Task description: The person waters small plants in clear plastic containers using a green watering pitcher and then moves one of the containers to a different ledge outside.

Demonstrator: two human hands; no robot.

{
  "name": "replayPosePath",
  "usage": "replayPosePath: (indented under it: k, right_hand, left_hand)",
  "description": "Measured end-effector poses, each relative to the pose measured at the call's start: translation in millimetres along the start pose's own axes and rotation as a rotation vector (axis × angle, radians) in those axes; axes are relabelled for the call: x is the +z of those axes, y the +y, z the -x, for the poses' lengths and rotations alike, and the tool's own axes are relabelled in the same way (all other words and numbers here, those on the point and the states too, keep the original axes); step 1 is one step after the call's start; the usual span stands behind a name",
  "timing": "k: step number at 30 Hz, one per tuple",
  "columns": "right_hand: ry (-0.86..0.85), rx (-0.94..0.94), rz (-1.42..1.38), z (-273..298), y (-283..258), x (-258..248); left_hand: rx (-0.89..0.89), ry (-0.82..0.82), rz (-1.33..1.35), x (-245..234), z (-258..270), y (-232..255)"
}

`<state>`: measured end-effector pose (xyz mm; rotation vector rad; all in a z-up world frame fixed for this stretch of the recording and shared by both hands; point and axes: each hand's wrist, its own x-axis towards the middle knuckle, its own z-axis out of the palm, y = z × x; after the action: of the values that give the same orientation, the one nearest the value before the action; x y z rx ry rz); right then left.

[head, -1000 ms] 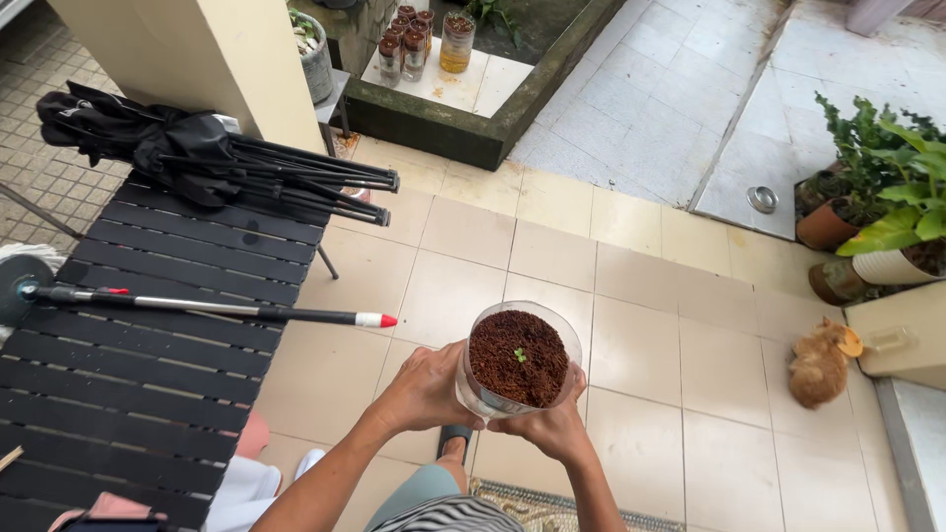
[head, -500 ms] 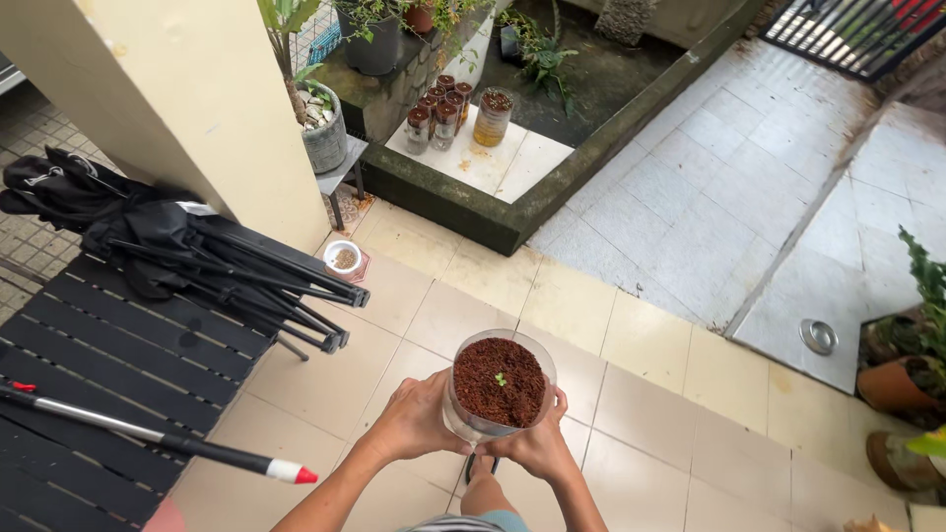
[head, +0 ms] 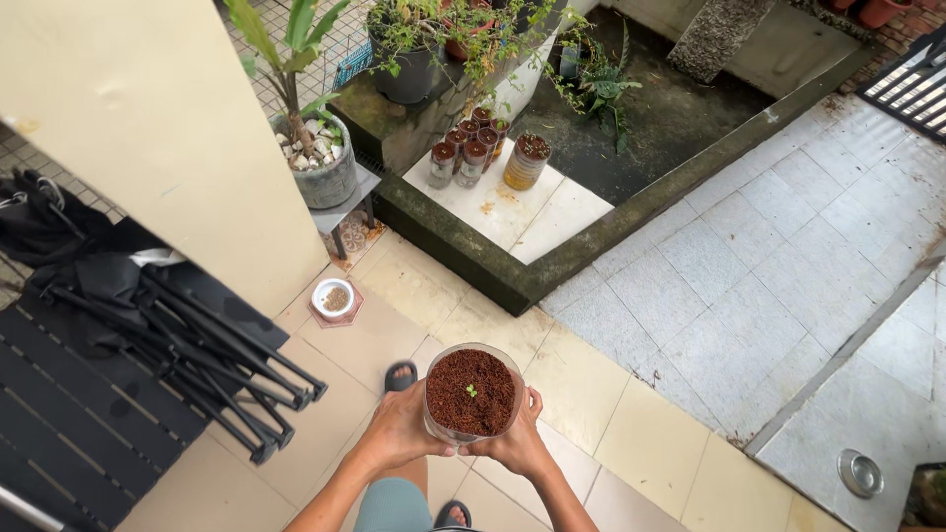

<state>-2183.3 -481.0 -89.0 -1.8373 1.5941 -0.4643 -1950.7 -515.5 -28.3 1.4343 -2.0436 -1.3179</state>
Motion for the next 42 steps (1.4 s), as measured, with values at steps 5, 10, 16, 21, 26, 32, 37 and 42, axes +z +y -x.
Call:
replayPosePath:
  k: [5,10,16,21,26,32,37,42]
  right_hand:
    - [-0.057,0.024,-0.01,-114,52,6]
    - [-0.041,0.119,0.006,-234,106,17]
    - [0.021,0.063,0.109,-368,197,42]
    - [-0.042,0.16,0.222,-471,260,60]
    - [0.197,0.031,0.134,-568,337,89]
    - [0.124,0.026,0.332,-694,464,147]
    - [-0.022,0.192,0.279,-796,566,196]
    - [-0.023,0.232,0.272,-884,647,237]
  left_hand:
    - [0.016,0.003,-0.058,-35,-118,-40]
    - [-0.073,-0.153,-0.117,-80,-253,-76]
    - [-0.038,-0.161,-0.086,-128,-404,-121]
    - [0.05,-0.152,-0.105,-126,-524,-180]
    - [0.044,-0.132,-0.082,-99,-633,-253]
    - [-0.046,-0.145,-0.011,-51,-775,-364]
    - [-0.028,-0.102,0.027,-6,-886,-466]
    - [-0.13,-0.158,-0.093,34,-982,-548]
